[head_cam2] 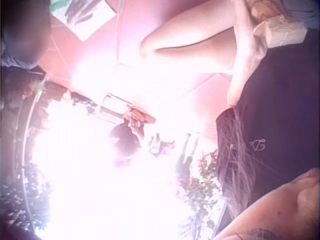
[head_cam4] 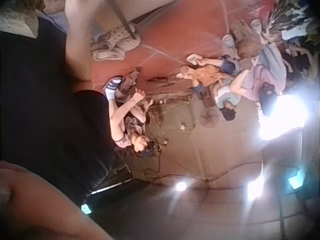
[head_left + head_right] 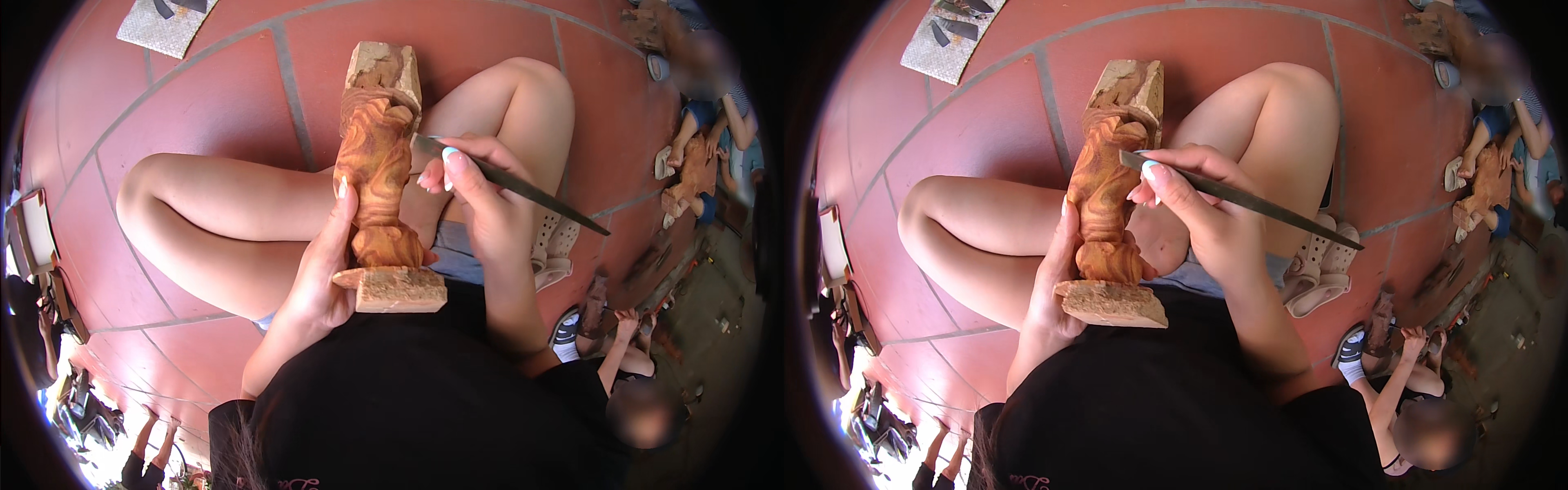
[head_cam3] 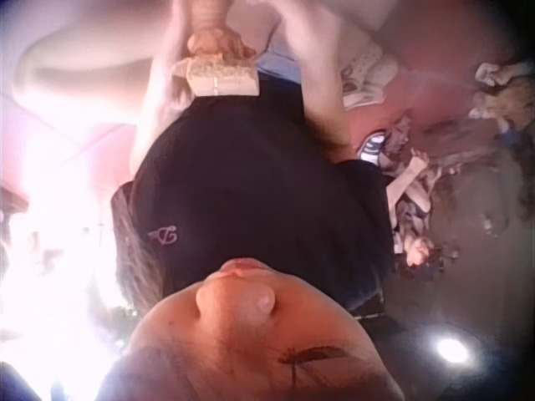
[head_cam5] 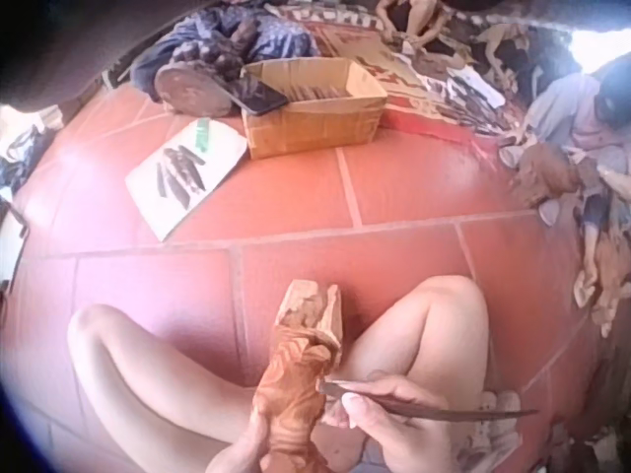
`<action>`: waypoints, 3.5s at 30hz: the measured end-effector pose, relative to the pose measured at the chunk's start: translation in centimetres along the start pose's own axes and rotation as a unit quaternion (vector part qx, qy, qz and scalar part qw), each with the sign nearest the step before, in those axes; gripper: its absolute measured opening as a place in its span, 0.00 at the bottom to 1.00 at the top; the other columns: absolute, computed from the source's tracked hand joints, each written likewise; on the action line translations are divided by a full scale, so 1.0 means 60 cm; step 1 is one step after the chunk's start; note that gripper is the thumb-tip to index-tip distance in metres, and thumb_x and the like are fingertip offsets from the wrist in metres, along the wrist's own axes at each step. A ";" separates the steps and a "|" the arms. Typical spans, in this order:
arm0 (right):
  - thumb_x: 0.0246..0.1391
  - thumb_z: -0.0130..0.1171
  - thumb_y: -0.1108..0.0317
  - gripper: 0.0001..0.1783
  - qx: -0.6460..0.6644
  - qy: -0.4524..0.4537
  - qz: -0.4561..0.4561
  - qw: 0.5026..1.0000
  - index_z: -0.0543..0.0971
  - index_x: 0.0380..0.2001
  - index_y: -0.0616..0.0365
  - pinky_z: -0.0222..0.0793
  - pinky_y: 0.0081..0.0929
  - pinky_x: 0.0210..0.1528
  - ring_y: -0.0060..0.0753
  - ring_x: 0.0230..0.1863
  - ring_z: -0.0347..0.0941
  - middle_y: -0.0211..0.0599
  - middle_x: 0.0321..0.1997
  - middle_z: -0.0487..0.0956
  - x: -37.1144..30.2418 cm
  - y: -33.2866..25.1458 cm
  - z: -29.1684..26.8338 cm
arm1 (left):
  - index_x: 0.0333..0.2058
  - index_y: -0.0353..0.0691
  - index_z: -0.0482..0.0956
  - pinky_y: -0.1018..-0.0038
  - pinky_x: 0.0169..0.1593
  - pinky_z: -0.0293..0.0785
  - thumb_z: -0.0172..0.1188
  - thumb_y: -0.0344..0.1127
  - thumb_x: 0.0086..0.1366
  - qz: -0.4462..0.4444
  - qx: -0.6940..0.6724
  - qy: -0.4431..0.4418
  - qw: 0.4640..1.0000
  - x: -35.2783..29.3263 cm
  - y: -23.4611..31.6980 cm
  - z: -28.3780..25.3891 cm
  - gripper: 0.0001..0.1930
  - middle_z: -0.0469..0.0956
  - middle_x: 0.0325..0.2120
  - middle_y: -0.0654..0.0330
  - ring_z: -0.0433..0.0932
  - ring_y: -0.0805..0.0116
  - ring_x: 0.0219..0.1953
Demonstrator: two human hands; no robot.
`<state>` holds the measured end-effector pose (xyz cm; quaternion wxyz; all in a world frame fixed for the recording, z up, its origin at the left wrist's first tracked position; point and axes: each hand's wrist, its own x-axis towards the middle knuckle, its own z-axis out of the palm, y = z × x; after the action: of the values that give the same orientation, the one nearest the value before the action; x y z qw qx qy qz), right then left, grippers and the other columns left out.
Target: The person sits cross-legged on a tiled floor and carves a wooden figurine using a metal file. They hold the wood with one hand and file the surface with the other, rotating the piece to work on different sides.
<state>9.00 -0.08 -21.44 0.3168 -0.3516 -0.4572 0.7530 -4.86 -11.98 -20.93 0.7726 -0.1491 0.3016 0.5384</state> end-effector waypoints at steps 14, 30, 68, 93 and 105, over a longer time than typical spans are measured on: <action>0.58 0.54 0.76 0.04 -0.019 -0.084 -0.082 0.993 0.71 0.30 0.63 0.66 0.33 0.55 0.30 0.49 0.71 0.46 0.43 0.75 0.001 0.028 -0.039 | 0.58 0.38 0.62 0.57 0.49 0.74 0.40 0.63 0.67 -0.046 -0.014 0.032 0.998 0.027 -0.007 0.022 0.34 0.72 0.49 0.49 0.76 0.52 0.45; 0.55 0.53 0.80 0.06 -0.114 -0.158 -0.088 0.977 0.73 0.24 0.67 0.61 0.45 0.63 0.51 0.58 0.69 0.62 0.52 0.72 -0.003 0.023 -0.057 | 0.59 0.39 0.57 0.59 0.47 0.76 0.44 0.60 0.67 -0.036 0.032 0.045 0.998 0.023 -0.037 0.009 0.33 0.72 0.46 0.49 0.77 0.55 0.45; 0.62 0.54 0.67 0.10 -0.018 -0.094 0.146 0.985 0.75 0.38 0.63 0.62 0.15 0.23 0.13 0.21 0.65 0.28 0.28 0.73 0.071 0.045 -0.086 | 0.62 0.32 0.49 0.69 0.56 0.66 0.67 0.25 0.49 0.046 0.273 0.079 0.958 0.089 0.038 -0.058 0.45 0.67 0.49 0.51 0.68 0.63 0.53; 0.57 0.59 0.70 0.07 -0.028 -0.018 0.103 0.994 0.71 0.35 0.57 0.54 0.12 0.16 0.10 0.16 0.61 0.24 0.21 0.70 0.053 0.088 -0.077 | 0.55 0.29 0.54 0.73 0.55 0.65 0.70 0.27 0.48 0.082 0.428 0.087 0.896 0.073 0.027 -0.036 0.40 0.69 0.46 0.53 0.67 0.67 0.51; 0.57 0.57 0.73 0.06 -0.017 -0.005 0.080 0.997 0.70 0.34 0.58 0.53 0.12 0.14 0.10 0.14 0.60 0.24 0.20 0.70 0.043 0.073 -0.068 | 0.55 0.28 0.55 0.72 0.56 0.65 0.72 0.29 0.47 0.076 0.414 0.084 0.903 0.062 0.024 -0.043 0.40 0.69 0.46 0.52 0.67 0.67 0.52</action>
<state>10.23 2.19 -27.38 0.2473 -0.3889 -0.4421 0.7695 -6.07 -10.12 -25.12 0.6935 0.1634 0.5714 0.4073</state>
